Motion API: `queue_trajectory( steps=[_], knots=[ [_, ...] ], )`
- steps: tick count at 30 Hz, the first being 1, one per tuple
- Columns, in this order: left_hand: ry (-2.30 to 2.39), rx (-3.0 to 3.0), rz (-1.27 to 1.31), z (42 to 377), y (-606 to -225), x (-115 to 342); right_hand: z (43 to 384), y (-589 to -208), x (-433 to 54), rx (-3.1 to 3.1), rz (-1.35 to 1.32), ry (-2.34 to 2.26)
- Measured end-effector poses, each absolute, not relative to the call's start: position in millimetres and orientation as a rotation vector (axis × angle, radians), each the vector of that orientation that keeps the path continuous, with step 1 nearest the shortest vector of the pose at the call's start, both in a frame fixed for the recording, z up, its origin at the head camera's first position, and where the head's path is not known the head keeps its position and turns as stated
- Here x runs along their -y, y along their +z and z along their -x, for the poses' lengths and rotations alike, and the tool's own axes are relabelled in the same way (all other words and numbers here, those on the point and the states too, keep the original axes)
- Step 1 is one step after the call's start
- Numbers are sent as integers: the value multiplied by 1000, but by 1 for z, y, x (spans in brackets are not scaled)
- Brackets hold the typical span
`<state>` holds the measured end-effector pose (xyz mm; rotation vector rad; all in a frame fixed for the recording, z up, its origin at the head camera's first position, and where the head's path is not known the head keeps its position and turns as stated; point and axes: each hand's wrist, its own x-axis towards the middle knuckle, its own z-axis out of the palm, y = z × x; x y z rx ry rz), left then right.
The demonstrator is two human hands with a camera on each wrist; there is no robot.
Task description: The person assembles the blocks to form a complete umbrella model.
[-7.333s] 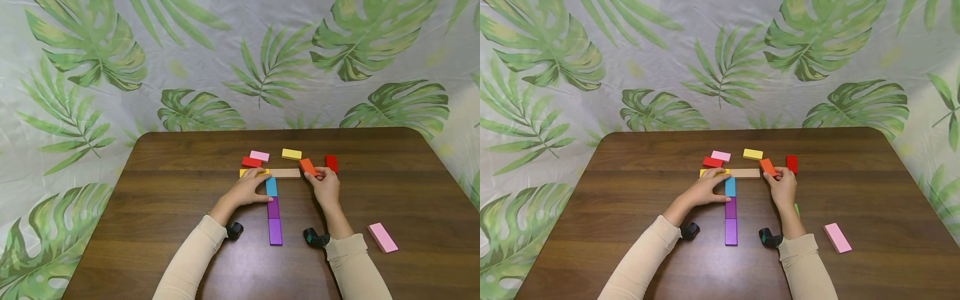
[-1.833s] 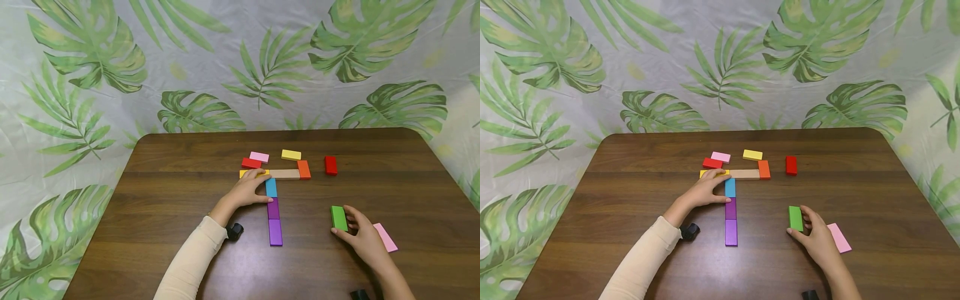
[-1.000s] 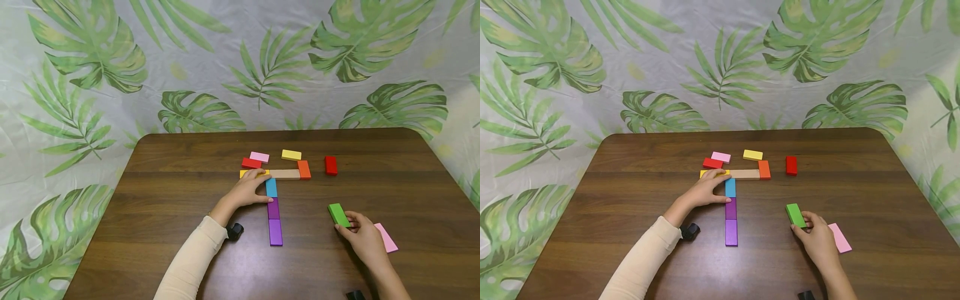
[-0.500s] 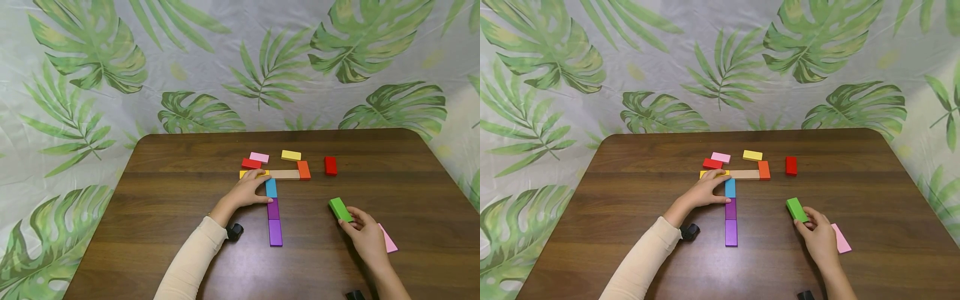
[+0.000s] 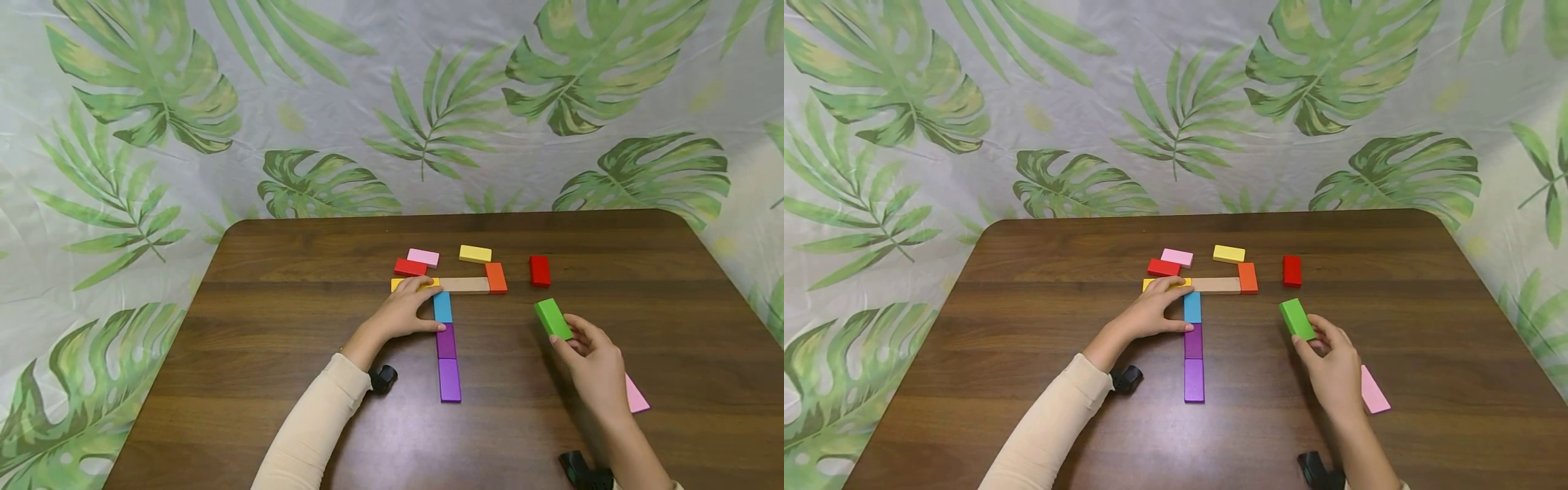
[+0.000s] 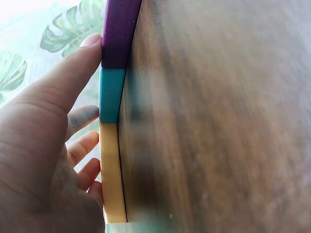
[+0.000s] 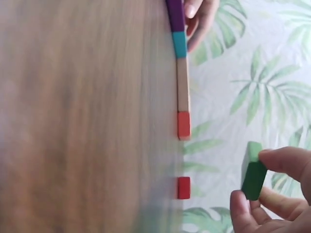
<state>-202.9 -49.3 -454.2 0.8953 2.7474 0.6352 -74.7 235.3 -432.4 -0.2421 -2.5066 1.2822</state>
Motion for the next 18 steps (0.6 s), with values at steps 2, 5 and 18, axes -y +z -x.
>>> queue_trajectory(
  steps=[2, 5, 18],
  knots=[
    [638, -2748, -900, 203, -454, 50, 78, -430, -234, 2492, 243, 1291],
    [642, -2748, -904, 203, -454, 50, 82, -425, -232, 2478, 248, 1287],
    [655, -2743, -904, 203, -453, 50, 115, -417, -223, 2362, 216, 1269]
  ],
)
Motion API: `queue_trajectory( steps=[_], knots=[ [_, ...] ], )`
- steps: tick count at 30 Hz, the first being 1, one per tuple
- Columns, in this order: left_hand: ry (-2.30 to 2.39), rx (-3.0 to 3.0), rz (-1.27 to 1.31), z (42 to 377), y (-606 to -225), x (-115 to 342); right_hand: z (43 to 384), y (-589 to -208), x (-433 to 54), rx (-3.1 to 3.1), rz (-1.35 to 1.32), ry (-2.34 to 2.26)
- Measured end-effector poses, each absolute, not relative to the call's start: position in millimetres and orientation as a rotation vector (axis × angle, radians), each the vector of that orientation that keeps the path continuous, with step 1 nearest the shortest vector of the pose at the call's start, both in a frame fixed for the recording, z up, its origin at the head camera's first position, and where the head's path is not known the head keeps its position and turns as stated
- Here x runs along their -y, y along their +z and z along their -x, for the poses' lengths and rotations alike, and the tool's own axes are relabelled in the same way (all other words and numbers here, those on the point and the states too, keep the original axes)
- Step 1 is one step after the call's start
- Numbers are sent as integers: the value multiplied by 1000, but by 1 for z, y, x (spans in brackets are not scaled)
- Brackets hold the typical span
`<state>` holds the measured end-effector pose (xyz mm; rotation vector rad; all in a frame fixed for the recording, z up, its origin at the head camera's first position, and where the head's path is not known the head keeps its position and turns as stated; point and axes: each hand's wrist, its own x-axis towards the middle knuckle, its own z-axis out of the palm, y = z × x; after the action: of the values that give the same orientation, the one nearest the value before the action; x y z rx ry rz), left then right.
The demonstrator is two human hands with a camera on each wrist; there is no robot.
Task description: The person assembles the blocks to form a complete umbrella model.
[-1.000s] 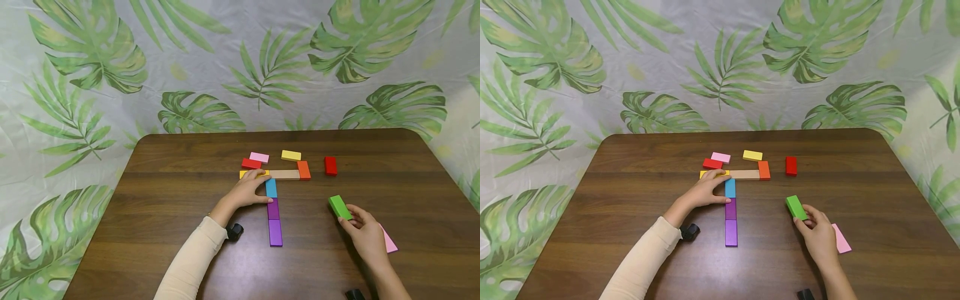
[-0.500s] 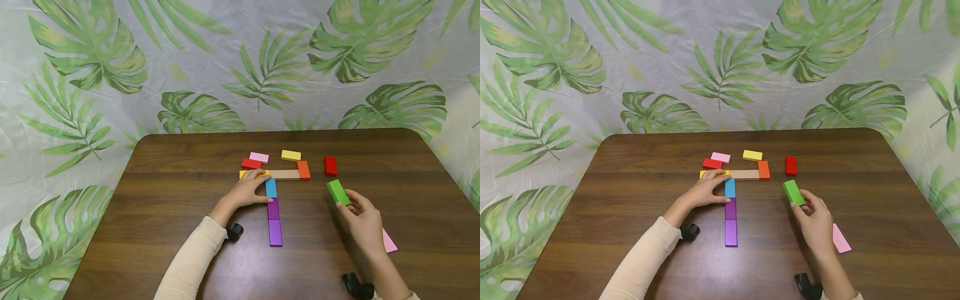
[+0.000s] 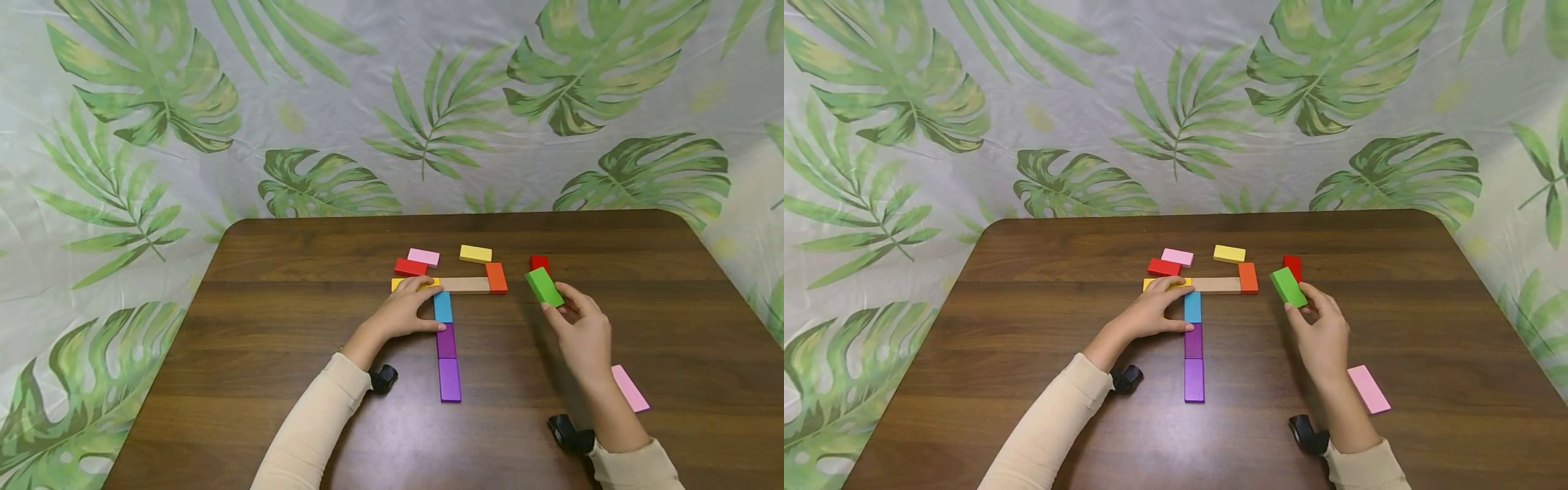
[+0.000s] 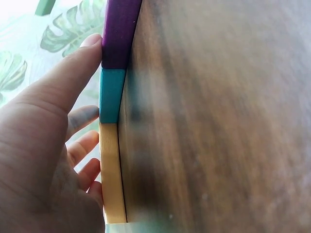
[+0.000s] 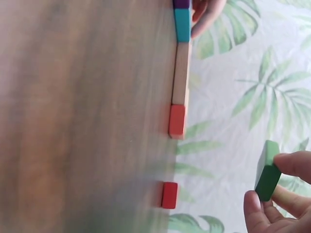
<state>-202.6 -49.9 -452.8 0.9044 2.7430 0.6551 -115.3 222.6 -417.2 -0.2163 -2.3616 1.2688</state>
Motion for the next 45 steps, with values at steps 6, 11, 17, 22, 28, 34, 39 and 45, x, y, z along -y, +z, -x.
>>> queue_trajectory(
  steps=[6, 11, 17, 22, 28, 34, 39, 45],
  knots=[
    [659, -2744, -911, 202, -453, 51, 134, -417, -216, 2324, 184, 1276],
    [657, -2738, -909, 202, -452, 50, 151, -421, -212, 2329, 189, 1257],
    [652, -2740, -906, 202, -451, 50, 169, -426, -209, 2366, 209, 1256],
    [646, -2743, -903, 202, -451, 50, 181, -429, -209, 2407, 214, 1234],
    [644, -2741, -903, 202, -451, 50, 192, -434, -208, 2446, 210, 1211],
    [654, -2743, -909, 202, -451, 51, 200, -439, -210, 2481, 203, 1201],
    [649, -2743, -905, 202, -451, 51, 206, -442, -211, 2523, 217, 1174],
    [650, -2745, -909, 202, -452, 51, 212, -444, -211, 2570, 231, 1163]
  ],
)
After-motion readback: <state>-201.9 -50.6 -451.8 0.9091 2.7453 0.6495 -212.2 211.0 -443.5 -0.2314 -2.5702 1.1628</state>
